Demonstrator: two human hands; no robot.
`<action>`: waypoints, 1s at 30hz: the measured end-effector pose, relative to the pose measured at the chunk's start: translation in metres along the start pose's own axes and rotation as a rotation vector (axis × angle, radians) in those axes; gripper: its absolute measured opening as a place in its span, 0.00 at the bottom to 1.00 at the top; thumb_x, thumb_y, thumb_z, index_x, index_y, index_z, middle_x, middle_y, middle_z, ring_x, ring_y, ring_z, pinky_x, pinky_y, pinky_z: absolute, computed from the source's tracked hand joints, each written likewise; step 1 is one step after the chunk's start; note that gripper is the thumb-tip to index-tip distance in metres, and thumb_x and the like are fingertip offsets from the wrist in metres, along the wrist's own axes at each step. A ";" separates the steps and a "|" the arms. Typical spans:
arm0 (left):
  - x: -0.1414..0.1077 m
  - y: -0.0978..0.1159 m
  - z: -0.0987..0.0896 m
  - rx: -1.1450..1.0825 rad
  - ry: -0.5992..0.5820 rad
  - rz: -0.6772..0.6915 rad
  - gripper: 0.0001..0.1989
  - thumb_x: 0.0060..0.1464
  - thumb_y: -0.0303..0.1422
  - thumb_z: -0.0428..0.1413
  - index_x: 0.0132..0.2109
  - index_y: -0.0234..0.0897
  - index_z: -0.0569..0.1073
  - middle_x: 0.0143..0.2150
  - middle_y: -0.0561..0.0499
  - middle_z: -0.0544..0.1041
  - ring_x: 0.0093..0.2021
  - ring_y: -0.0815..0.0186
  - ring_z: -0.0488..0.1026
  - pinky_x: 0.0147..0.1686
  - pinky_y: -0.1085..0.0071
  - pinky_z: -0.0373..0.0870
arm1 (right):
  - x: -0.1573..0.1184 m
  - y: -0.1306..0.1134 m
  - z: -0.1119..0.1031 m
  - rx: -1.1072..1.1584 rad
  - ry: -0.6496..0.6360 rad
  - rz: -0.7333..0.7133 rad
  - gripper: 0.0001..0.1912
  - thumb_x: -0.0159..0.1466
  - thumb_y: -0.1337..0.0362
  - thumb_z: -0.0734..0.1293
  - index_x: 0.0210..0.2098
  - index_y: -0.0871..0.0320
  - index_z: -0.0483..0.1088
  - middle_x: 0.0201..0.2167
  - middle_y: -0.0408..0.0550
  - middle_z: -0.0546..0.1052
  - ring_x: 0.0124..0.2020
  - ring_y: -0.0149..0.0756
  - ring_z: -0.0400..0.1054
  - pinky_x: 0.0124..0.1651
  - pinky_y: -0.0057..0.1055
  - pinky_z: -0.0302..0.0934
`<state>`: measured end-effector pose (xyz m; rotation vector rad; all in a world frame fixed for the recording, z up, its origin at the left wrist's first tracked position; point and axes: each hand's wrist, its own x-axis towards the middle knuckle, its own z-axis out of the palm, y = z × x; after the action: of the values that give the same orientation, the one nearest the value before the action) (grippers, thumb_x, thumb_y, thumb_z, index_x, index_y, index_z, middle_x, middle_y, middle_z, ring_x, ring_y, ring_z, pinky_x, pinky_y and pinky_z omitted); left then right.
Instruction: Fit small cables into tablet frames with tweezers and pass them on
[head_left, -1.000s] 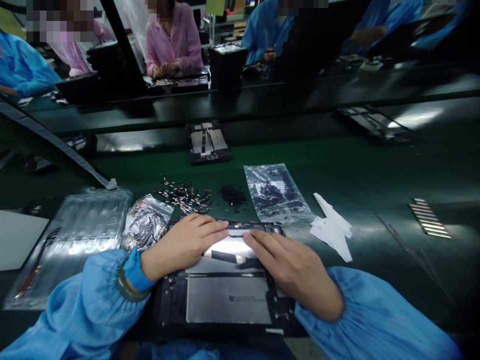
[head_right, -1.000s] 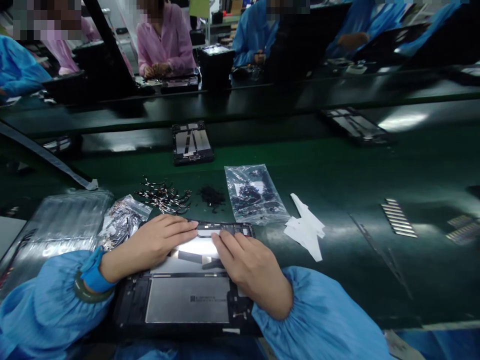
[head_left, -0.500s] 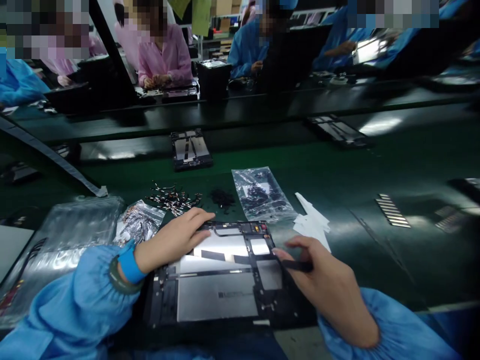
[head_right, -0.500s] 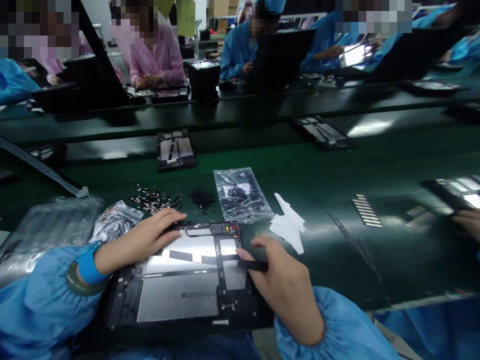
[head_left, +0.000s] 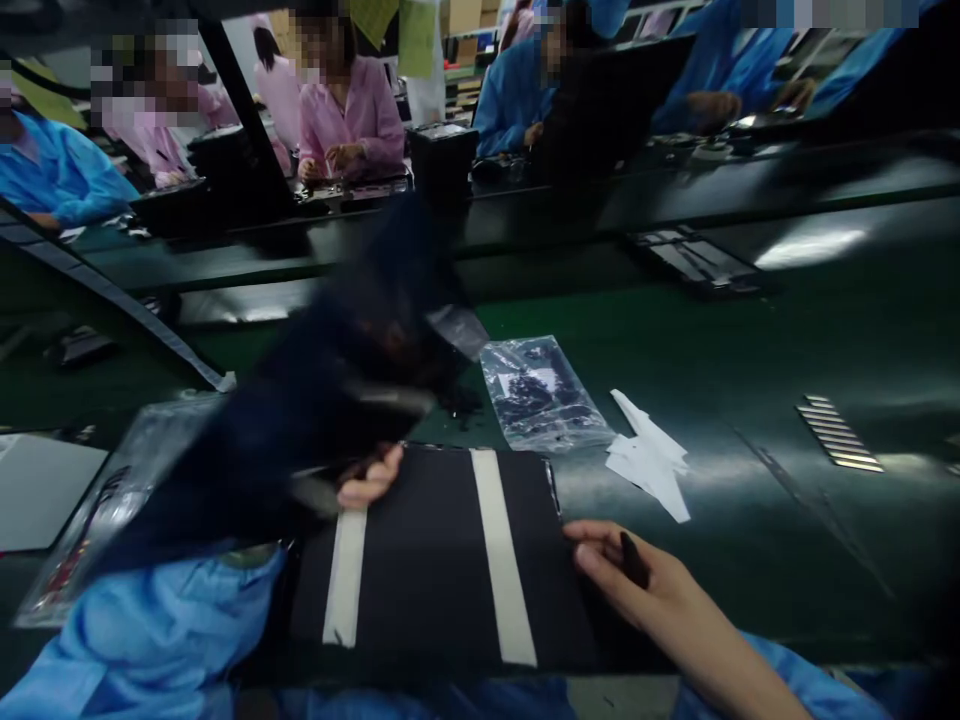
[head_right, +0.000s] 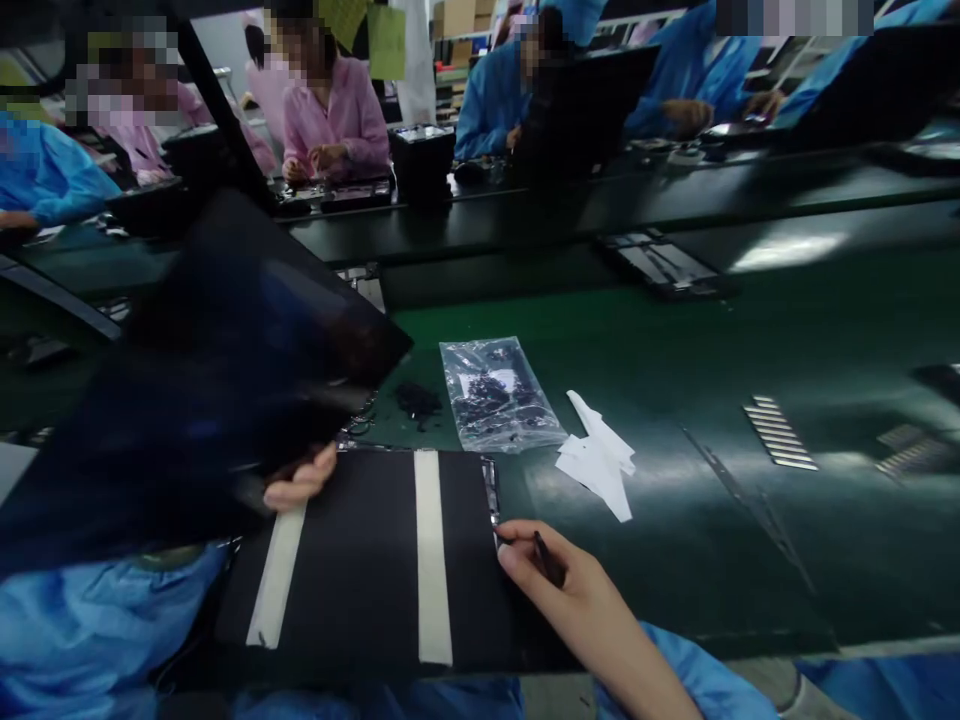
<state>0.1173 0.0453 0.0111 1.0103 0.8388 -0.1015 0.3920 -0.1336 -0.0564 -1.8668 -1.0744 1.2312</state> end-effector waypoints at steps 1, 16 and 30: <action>0.004 -0.004 0.005 -0.045 -0.111 -0.054 0.14 0.51 0.42 0.47 0.26 0.37 0.63 0.19 0.55 0.60 0.13 0.72 0.54 0.14 0.73 0.53 | 0.000 -0.002 0.000 0.008 -0.009 0.014 0.25 0.49 0.45 0.69 0.37 0.57 0.75 0.24 0.45 0.75 0.27 0.38 0.69 0.31 0.30 0.65; 0.013 -0.012 0.026 -0.371 -0.473 -0.264 0.13 0.57 0.31 0.39 0.26 0.38 0.61 0.20 0.56 0.54 0.13 0.75 0.48 0.15 0.74 0.38 | -0.002 -0.001 -0.001 0.091 -0.285 0.204 0.27 0.49 0.42 0.69 0.37 0.58 0.76 0.31 0.52 0.78 0.37 0.47 0.73 0.44 0.40 0.67; 0.015 -0.018 0.024 -0.503 -0.473 -0.266 0.12 0.57 0.32 0.43 0.27 0.36 0.64 0.21 0.55 0.56 0.14 0.76 0.50 0.16 0.74 0.37 | -0.008 -0.006 0.005 0.123 -0.183 0.225 0.22 0.49 0.45 0.69 0.32 0.58 0.75 0.25 0.48 0.75 0.32 0.44 0.72 0.37 0.36 0.68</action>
<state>0.1331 0.0207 -0.0057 0.3710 0.5177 -0.3255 0.3837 -0.1370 -0.0498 -1.8459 -0.8754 1.5865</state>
